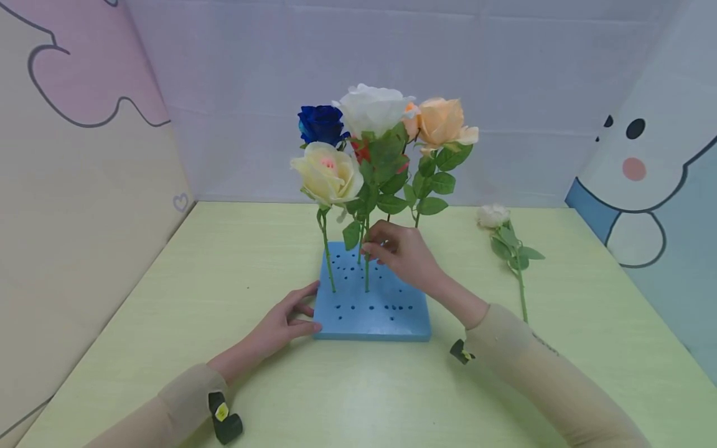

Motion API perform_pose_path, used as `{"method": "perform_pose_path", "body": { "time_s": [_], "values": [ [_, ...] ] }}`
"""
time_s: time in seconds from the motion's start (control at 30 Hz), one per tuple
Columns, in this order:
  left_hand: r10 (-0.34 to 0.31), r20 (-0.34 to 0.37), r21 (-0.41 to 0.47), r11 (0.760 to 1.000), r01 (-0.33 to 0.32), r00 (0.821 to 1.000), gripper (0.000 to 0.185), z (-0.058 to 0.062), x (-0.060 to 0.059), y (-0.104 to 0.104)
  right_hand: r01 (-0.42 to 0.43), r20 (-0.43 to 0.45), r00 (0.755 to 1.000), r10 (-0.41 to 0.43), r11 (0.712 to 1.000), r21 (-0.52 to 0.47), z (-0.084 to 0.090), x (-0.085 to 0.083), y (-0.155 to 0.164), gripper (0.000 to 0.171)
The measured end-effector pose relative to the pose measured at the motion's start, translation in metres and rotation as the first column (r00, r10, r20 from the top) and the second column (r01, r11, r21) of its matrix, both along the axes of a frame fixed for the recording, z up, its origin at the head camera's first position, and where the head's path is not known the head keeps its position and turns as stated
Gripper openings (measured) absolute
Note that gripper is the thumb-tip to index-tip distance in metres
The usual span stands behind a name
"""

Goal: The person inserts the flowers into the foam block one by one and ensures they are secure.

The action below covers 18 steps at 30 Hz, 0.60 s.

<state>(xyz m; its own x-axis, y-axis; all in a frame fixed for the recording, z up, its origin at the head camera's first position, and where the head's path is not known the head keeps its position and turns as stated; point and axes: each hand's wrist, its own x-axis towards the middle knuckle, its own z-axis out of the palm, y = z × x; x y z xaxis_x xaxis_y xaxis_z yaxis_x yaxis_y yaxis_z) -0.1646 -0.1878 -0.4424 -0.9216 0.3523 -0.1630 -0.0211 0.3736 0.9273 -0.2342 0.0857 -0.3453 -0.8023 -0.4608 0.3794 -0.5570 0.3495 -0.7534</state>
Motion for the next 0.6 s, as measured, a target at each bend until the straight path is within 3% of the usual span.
{"method": "perform_pose_path", "body": {
  "time_s": [0.6],
  "values": [
    [0.002,-0.01,-0.007,1.0,-0.002,1.0,0.085,-0.0024,-0.0017,-0.0003,-0.003,-0.001,1.0,0.003,0.999,0.047,-0.0008,0.0019,-0.0009,0.006]
  ]
}}
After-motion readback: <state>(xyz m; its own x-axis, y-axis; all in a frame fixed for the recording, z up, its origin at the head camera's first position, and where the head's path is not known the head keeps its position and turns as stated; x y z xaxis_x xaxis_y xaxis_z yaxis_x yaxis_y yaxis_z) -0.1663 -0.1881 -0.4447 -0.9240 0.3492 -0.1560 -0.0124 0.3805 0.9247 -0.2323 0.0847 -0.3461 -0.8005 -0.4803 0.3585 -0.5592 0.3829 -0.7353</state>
